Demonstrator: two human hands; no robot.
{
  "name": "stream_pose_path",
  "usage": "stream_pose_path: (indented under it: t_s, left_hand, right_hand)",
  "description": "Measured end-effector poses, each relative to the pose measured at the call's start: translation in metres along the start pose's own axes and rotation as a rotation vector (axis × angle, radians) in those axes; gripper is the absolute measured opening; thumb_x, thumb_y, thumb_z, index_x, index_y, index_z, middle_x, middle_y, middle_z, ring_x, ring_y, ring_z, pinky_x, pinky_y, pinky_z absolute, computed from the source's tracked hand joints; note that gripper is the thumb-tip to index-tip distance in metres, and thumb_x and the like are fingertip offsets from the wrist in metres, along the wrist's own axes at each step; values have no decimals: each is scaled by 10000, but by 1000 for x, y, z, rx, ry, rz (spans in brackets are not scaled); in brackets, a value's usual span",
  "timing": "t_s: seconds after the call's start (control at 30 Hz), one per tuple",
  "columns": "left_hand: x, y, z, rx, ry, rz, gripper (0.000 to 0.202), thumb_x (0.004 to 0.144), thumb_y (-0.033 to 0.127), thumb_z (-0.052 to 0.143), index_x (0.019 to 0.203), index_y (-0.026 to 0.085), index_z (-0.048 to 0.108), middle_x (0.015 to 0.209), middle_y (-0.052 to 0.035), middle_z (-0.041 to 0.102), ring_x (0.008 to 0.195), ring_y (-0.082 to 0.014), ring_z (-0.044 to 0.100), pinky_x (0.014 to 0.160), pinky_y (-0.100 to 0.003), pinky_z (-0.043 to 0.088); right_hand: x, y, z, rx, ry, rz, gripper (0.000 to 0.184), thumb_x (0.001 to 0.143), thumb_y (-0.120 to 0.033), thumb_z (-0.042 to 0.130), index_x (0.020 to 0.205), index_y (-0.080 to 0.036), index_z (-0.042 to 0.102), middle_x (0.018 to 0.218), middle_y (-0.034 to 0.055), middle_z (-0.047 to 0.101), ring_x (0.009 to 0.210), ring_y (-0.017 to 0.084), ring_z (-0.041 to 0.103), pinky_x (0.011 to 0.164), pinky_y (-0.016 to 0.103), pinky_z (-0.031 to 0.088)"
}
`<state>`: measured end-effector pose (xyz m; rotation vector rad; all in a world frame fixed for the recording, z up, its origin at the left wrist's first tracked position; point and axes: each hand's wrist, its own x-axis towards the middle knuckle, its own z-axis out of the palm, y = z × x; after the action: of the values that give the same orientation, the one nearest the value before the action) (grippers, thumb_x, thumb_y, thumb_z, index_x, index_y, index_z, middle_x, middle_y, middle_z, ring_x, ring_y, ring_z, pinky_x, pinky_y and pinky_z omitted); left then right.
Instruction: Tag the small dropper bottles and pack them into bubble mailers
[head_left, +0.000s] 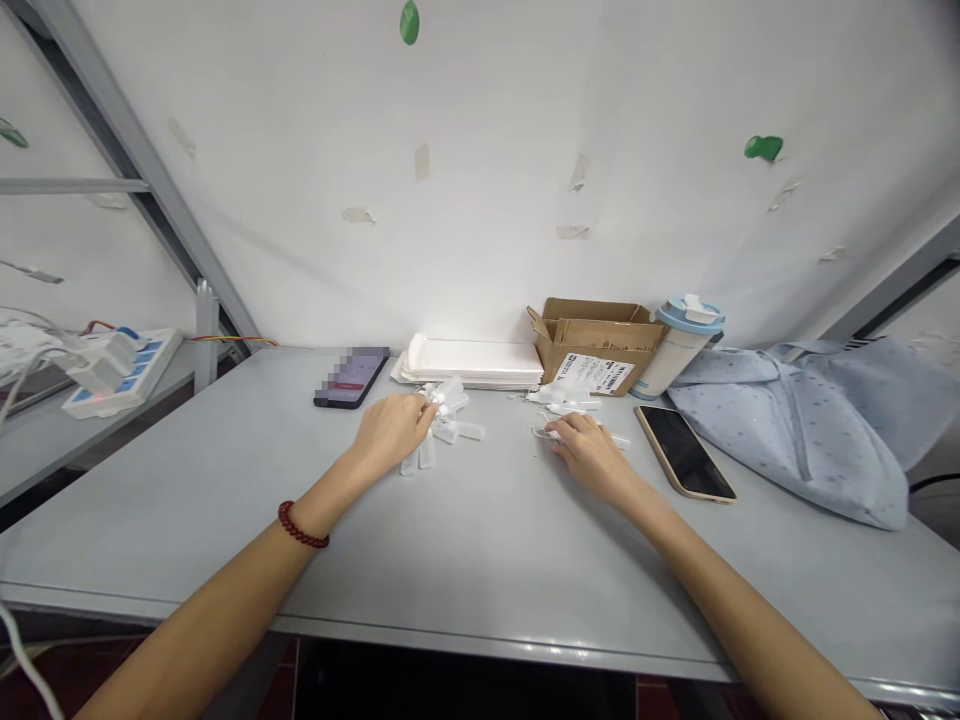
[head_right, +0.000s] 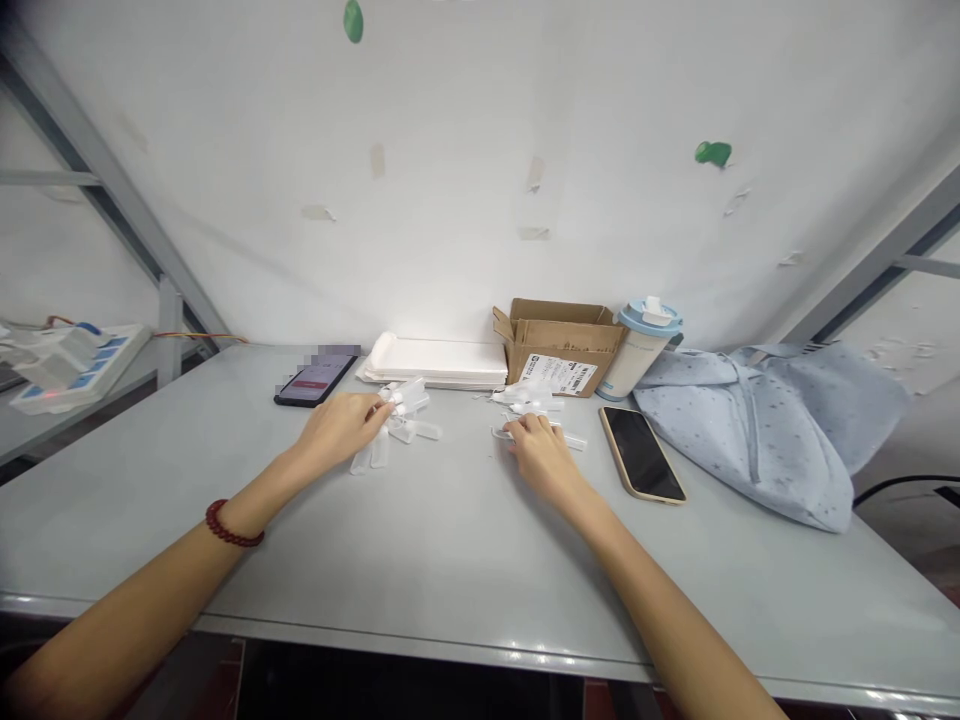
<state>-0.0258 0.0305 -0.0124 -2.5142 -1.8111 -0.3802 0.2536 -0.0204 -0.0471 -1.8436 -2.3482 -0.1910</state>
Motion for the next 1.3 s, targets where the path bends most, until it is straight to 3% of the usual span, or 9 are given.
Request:
stream_pose_path:
  t_s: [0.27,0.4,0.7,0.9,1.1,1.3]
  left_hand:
    - [-1,5,-8,-115,43,-188,376,869,418,376,975,166,635,821,-71,701,804,-255,624,585,-281,381]
    - [-2,7,-7,-188,97,-168,354,861,390,401,1048,174,610,806,-44,699,776,-233,624,613,-286,399]
    - [-16,25,3,-317,53,62,320,877,352,385,1017,174,611,789,-29,669,708,-193,600,604,-280,393]
    - [-26,36,9,-452,-5,290,318,878,303,426,1148,183,542,841,-23,654,693,-153,585,654,-267,423]
    - [-31,40,11,-482,-54,423,393,888,292,444,1272,204,448,928,-34,652,792,-165,594,687,-268,435]
    - [-32,42,17,-461,-77,551,234,905,261,418,932,167,630,809,-35,635,727,-150,568,674,-256,409]
  right_hand:
    - [2,-2,-3,20,-42,57,285,841,-88,485,1099,-175,569,1094,121,601,1033,257,521,791,350,401]
    - [2,-3,-4,77,-29,46,278,832,-74,482,1075,-170,576,1075,109,617,1037,254,530,817,367,399]
    - [-1,-8,-4,326,165,-82,185,854,-153,463,1003,-162,574,994,100,629,946,235,568,791,370,436]
    - [-8,-24,-14,477,279,-192,166,878,-195,447,999,-175,559,928,87,629,895,216,578,771,362,453]
    - [-16,-40,-25,602,198,-248,198,903,-203,411,1013,-178,573,893,80,620,839,187,578,743,329,464]
    - [-20,-49,-29,689,96,-241,243,922,-227,373,1011,-185,596,824,53,615,766,158,575,691,285,453]
